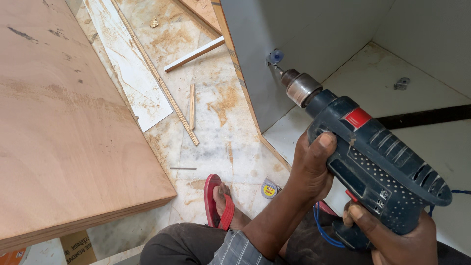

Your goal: The person uses a power drill to drive a screw into a cabinet wall, then inserts a plastic wall anchor into the hole. They measure the distance between the anchor and a lower point using a tape measure, mark the spot, insert another anchor, and drill a screw into it.

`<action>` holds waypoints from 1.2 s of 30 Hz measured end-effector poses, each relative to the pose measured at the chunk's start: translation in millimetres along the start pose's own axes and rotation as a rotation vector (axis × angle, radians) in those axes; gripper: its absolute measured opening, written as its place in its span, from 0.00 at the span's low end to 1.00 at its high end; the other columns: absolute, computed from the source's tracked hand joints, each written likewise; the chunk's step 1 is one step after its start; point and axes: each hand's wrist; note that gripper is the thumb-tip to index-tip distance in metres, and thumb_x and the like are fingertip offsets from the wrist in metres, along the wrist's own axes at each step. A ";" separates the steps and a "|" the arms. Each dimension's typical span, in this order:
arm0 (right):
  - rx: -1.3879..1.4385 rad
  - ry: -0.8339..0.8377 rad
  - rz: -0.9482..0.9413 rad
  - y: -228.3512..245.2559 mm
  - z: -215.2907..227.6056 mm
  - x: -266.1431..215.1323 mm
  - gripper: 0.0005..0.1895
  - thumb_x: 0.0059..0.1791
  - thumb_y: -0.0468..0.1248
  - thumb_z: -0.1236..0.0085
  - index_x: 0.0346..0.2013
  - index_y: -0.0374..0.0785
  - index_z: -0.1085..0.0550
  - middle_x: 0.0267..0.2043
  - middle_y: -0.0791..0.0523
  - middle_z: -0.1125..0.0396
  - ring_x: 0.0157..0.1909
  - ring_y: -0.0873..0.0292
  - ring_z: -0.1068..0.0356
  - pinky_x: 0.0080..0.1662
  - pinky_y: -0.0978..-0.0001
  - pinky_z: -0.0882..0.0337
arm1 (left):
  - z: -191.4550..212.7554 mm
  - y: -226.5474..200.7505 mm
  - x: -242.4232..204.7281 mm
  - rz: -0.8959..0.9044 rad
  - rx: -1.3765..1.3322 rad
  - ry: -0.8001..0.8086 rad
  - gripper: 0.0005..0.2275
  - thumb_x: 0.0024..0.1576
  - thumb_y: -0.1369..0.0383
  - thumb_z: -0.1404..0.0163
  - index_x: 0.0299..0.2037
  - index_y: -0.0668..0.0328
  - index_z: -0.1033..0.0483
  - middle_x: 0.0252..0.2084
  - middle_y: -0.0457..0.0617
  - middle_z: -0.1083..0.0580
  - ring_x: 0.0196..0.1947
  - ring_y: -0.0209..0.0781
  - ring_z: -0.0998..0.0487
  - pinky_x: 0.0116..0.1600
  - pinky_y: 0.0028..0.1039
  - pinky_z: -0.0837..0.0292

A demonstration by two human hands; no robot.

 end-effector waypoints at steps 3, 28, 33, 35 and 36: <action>0.119 0.052 0.111 -0.9 0.6 1.7 0.23 0.45 0.25 0.35 0.53 0.23 0.29 0.35 0.44 0.26 0.35 0.53 0.22 0.35 0.63 0.20 | -0.2 0.4 0.5 -0.009 0.004 0.013 0.29 0.61 0.47 0.40 0.56 0.68 0.34 0.47 0.53 0.27 0.51 0.39 0.23 0.58 0.31 0.23; 0.254 0.132 0.112 4.8 7.9 3.2 0.23 0.49 0.27 0.37 0.56 0.23 0.32 0.38 0.45 0.27 0.39 0.51 0.23 0.39 0.56 0.20 | -14.1 -1.9 7.8 -0.026 0.108 -0.069 0.32 0.57 0.46 0.39 0.58 0.65 0.33 0.47 0.52 0.27 0.49 0.39 0.23 0.56 0.32 0.24; 0.104 0.065 0.114 15.9 6.5 1.4 0.25 0.45 0.27 0.37 0.55 0.26 0.33 0.42 0.49 0.27 0.42 0.55 0.23 0.41 0.61 0.20 | -14.5 -0.9 5.5 -0.037 -0.004 -0.056 0.30 0.58 0.48 0.38 0.59 0.64 0.33 0.49 0.50 0.27 0.48 0.38 0.23 0.56 0.30 0.24; 0.030 0.028 0.070 22.3 6.4 -1.4 0.26 0.45 0.27 0.36 0.55 0.26 0.33 0.42 0.49 0.27 0.42 0.54 0.22 0.42 0.61 0.20 | -12.9 1.9 5.1 -0.048 -0.032 -0.033 0.31 0.58 0.48 0.37 0.60 0.64 0.33 0.50 0.49 0.26 0.50 0.38 0.22 0.57 0.30 0.24; 0.017 0.039 0.055 25.9 6.6 -0.2 0.24 0.46 0.28 0.35 0.54 0.25 0.32 0.40 0.47 0.26 0.41 0.53 0.22 0.41 0.60 0.20 | -11.2 2.8 6.5 -0.062 -0.047 -0.021 0.31 0.58 0.48 0.37 0.60 0.65 0.33 0.50 0.49 0.26 0.50 0.37 0.22 0.58 0.30 0.24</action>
Point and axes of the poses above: each hand's wrist, its own x-axis towards the middle knuckle, its own z-axis out of the back of the hand, y = z × x
